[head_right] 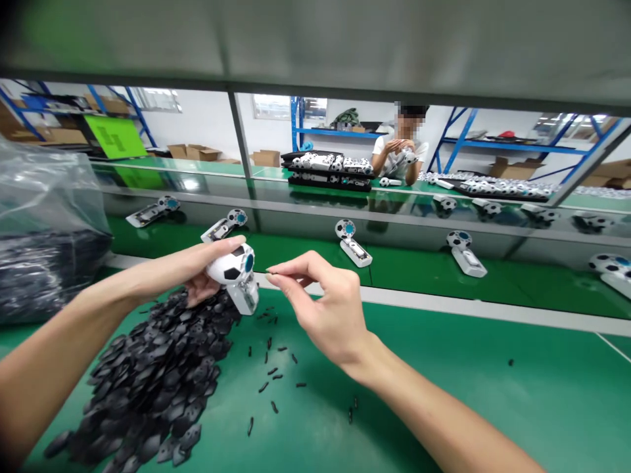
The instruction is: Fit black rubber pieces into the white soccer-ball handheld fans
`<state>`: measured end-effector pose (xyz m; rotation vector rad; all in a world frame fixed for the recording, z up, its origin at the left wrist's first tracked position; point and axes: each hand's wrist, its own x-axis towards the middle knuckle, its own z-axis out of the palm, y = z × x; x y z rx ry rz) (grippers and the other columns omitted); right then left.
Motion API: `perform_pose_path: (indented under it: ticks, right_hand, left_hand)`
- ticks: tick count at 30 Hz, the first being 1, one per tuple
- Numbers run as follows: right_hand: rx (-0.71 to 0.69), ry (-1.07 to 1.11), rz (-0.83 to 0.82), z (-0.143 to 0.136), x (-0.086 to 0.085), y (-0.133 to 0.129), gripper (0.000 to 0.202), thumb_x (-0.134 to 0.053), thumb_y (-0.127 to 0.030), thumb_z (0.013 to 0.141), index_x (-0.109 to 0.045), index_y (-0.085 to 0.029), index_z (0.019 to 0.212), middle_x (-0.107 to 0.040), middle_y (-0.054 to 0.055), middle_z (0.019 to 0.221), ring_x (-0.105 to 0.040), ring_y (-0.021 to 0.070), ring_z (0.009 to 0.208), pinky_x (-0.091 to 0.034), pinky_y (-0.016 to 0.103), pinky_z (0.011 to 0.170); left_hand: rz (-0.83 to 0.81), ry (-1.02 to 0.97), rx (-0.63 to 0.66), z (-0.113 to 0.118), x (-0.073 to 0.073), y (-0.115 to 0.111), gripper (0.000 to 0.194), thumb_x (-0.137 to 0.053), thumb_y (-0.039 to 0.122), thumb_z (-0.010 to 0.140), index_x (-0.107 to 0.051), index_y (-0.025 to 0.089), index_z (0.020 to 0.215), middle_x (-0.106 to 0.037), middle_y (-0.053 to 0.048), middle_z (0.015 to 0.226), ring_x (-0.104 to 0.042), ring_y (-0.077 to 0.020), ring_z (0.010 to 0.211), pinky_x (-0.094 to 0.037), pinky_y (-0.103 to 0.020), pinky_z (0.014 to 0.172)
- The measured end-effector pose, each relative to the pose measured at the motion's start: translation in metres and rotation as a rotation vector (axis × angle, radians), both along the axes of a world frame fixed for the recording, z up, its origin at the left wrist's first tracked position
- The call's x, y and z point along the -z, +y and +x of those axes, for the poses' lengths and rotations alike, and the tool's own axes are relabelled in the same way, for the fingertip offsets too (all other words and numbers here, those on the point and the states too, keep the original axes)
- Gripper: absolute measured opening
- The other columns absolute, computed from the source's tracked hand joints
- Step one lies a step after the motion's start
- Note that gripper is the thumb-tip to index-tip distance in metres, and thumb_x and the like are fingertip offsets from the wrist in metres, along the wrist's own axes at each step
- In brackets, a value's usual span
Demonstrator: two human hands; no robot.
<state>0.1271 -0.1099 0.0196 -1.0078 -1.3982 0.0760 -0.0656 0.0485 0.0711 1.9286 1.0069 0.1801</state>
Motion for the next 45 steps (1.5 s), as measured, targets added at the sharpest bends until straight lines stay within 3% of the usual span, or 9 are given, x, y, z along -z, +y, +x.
perform_pose_path:
  ticks: [5,10,15,20,23,27,32,38,45]
  right_hand:
    - [0.057,-0.036,-0.006,0.004,0.002,0.004,0.017,-0.080,-0.009,0.092,-0.072,-0.022,0.084,-0.078,0.000,0.092,-0.074,0.0151,0.090,-0.056,0.024,0.066]
    - [0.078,-0.005,0.043,0.008,0.000,0.005,0.016,-0.080,-0.010,0.092,-0.072,-0.022,0.086,-0.074,-0.004,0.083,-0.066,0.0109,0.073,-0.053,0.024,0.064]
    - [0.066,0.009,0.097,0.009,-0.002,0.003,0.015,-0.081,-0.010,0.092,-0.073,-0.022,0.088,-0.074,-0.005,0.080,-0.067,0.0089,0.064,-0.057,0.022,0.062]
    - [0.093,-0.248,0.278,0.015,-0.003,-0.001,0.018,-0.074,-0.003,0.096,-0.073,-0.021,0.098,-0.083,0.001,0.090,-0.080,0.0140,0.077,-0.064,0.023,0.069]
    - [0.146,-0.545,0.462,0.022,-0.006,-0.005,0.020,-0.072,-0.001,0.096,-0.072,-0.020,0.102,-0.086,0.005,0.100,-0.083,0.0163,0.085,-0.062,0.023,0.066]
    - [0.245,-0.664,0.527,0.027,-0.011,-0.010,0.016,-0.073,-0.008,0.097,-0.075,-0.024,0.095,-0.085,0.002,0.096,-0.080,0.0147,0.075,-0.059,0.025,0.061]
    - [0.216,-0.544,0.421,0.015,-0.015,-0.012,0.020,-0.075,-0.011,0.093,-0.076,-0.029,0.087,-0.080,0.000,0.082,-0.073,0.0162,0.066,-0.057,0.029,0.060]
    - [-0.034,0.104,-0.088,-0.005,-0.017,-0.007,0.016,-0.083,-0.021,0.089,-0.073,-0.022,0.078,-0.074,-0.001,0.074,-0.064,0.0128,0.062,-0.051,0.025,0.057]
    - [-0.254,0.378,-0.361,-0.003,-0.020,-0.004,0.029,-0.094,-0.039,0.079,-0.073,-0.019,0.075,-0.071,-0.001,0.065,-0.060,0.0119,0.057,-0.049,0.022,0.053]
  left_hand:
    - [-0.232,-0.047,-0.027,-0.004,-0.007,-0.005,0.078,-0.073,0.092,0.067,-0.078,0.015,0.080,-0.078,-0.017,0.072,-0.072,-0.0230,0.056,-0.059,-0.027,0.051]
    - [-0.462,-0.447,0.043,0.003,0.001,-0.012,0.066,-0.096,0.051,0.071,-0.071,0.031,0.129,-0.081,-0.008,0.112,-0.082,-0.0301,0.091,-0.069,-0.032,0.070]
    - [-0.561,-0.811,0.024,0.017,0.016,-0.022,0.058,-0.099,0.027,0.069,-0.071,0.031,0.120,-0.077,-0.003,0.104,-0.080,-0.0224,0.091,-0.065,-0.028,0.079]
    - [-0.498,-0.876,0.023,0.026,0.023,-0.035,0.055,-0.096,0.023,0.072,-0.068,0.030,0.119,-0.076,-0.004,0.112,-0.074,-0.0191,0.094,-0.060,-0.025,0.079]
    - [-0.437,-0.932,0.013,0.029,0.025,-0.043,0.046,-0.091,0.038,0.081,-0.066,0.028,0.118,-0.073,-0.004,0.108,-0.072,-0.0194,0.094,-0.059,-0.027,0.082]
    - [-0.339,-0.998,-0.016,0.032,0.024,-0.051,0.034,-0.076,0.051,0.094,-0.065,0.024,0.111,-0.070,-0.005,0.104,-0.070,-0.0202,0.091,-0.058,-0.027,0.076]
    - [-0.216,-0.981,0.005,0.032,0.025,-0.060,0.028,-0.074,0.048,0.097,-0.063,0.026,0.108,-0.071,-0.003,0.108,-0.068,-0.0185,0.094,-0.056,-0.025,0.079]
    - [-0.001,-0.925,-0.014,0.033,0.029,-0.066,0.032,-0.067,0.056,0.099,-0.063,0.026,0.109,-0.070,-0.005,0.109,-0.067,-0.0205,0.091,-0.056,-0.028,0.076]
    - [0.332,-0.819,-0.006,0.030,0.037,-0.072,0.040,-0.048,0.061,0.108,-0.067,0.027,0.112,-0.068,-0.005,0.119,-0.061,-0.0211,0.095,-0.050,-0.029,0.076]
